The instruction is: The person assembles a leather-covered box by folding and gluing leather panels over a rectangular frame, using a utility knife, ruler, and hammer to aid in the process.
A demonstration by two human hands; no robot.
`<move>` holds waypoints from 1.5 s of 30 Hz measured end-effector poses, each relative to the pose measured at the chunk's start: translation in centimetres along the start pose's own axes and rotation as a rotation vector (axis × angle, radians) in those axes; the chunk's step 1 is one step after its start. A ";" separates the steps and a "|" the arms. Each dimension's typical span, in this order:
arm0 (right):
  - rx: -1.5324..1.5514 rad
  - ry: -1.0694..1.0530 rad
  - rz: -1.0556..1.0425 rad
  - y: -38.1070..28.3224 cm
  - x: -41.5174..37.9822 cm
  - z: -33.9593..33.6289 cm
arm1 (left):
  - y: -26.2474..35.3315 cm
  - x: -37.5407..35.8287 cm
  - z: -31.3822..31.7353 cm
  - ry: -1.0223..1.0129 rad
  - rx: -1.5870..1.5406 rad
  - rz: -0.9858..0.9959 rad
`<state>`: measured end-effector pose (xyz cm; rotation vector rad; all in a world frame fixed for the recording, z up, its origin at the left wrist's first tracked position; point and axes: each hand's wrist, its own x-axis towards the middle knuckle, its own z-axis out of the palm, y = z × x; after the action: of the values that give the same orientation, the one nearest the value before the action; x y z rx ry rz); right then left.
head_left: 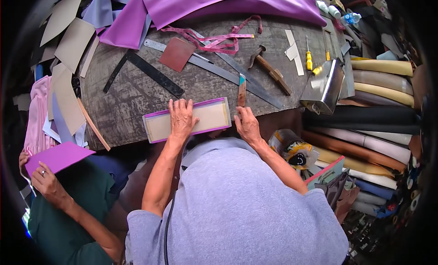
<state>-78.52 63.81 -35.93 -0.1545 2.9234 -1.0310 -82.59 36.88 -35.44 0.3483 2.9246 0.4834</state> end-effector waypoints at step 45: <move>0.211 -0.109 -0.332 -0.2 13.9 -2.5 | 1.1 -3.9 -0.2 -0.196 -1.318 -0.685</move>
<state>-92.46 63.69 -33.90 -0.6822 2.7246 -1.3167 -78.70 36.82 -34.41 -0.6797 1.7512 1.8068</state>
